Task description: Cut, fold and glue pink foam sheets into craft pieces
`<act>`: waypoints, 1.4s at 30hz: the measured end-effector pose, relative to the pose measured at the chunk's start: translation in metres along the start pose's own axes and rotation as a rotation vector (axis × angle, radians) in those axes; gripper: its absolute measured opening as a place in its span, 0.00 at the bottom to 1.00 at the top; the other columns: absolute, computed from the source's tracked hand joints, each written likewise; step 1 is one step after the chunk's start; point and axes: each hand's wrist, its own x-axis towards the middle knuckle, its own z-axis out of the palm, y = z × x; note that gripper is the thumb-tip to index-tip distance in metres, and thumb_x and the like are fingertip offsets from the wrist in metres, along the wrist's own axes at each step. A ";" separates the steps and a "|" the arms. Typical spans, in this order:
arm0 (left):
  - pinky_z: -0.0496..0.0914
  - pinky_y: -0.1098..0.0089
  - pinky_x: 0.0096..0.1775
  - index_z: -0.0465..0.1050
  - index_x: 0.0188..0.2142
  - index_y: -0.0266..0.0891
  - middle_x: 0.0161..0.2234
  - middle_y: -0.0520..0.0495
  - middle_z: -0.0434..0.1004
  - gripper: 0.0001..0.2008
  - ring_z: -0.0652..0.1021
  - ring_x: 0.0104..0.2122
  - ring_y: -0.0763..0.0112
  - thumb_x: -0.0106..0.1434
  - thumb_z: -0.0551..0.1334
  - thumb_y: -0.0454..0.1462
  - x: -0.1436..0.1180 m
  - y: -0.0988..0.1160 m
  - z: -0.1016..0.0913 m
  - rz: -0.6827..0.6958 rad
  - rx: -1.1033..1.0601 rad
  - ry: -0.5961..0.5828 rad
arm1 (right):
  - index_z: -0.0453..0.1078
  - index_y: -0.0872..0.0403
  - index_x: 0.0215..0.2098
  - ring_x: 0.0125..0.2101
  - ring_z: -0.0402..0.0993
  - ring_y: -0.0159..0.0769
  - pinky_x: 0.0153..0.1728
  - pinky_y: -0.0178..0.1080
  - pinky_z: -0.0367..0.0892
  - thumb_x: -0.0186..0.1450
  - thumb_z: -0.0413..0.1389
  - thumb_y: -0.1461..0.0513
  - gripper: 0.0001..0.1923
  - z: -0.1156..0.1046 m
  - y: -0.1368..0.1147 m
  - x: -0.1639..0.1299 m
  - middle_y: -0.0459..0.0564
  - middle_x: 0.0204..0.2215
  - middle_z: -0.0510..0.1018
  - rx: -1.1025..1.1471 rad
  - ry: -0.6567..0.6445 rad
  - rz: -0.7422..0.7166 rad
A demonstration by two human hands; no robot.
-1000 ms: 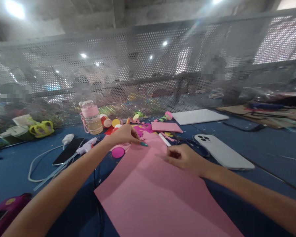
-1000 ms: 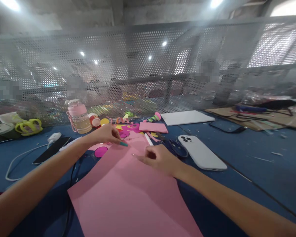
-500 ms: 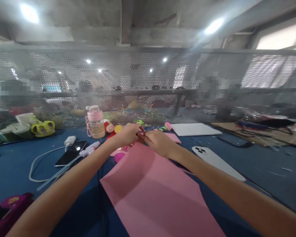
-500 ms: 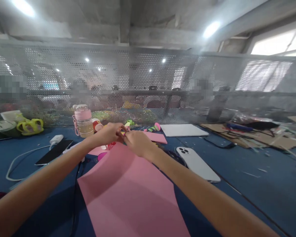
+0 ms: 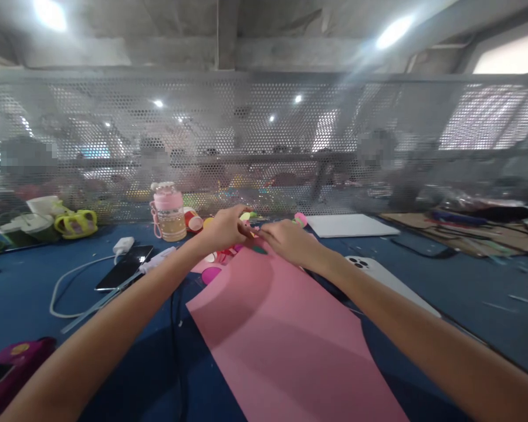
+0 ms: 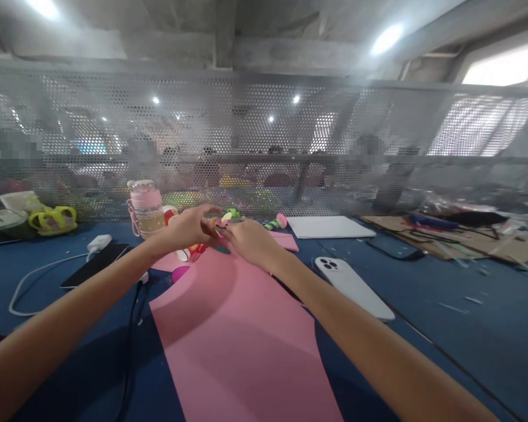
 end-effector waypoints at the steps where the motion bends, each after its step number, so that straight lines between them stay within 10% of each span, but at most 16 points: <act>1: 0.68 0.73 0.32 0.59 0.50 0.33 0.27 0.46 0.78 0.35 0.77 0.30 0.68 0.41 0.67 0.29 0.001 0.000 0.001 -0.011 -0.024 0.004 | 0.71 0.57 0.29 0.26 0.69 0.34 0.23 0.33 0.51 0.65 0.40 0.63 0.18 0.000 0.000 0.000 0.54 0.26 0.76 -0.019 -0.007 -0.008; 13: 0.66 0.75 0.28 0.69 0.41 0.35 0.23 0.51 0.75 0.19 0.74 0.24 0.75 0.46 0.62 0.29 0.008 -0.009 -0.001 0.107 0.034 0.027 | 0.66 0.57 0.23 0.17 0.68 0.29 0.20 0.32 0.59 0.60 0.48 0.52 0.18 -0.030 0.019 -0.008 0.47 0.17 0.72 0.514 -0.247 0.099; 42: 0.57 0.75 0.25 0.77 0.27 0.37 0.18 0.53 0.71 0.09 0.67 0.21 0.77 0.52 0.58 0.38 0.005 0.002 -0.001 0.038 0.397 -0.089 | 0.68 0.57 0.18 0.16 0.69 0.29 0.21 0.32 0.62 0.58 0.50 0.63 0.12 -0.036 0.025 -0.010 0.47 0.16 0.73 0.303 -0.175 0.011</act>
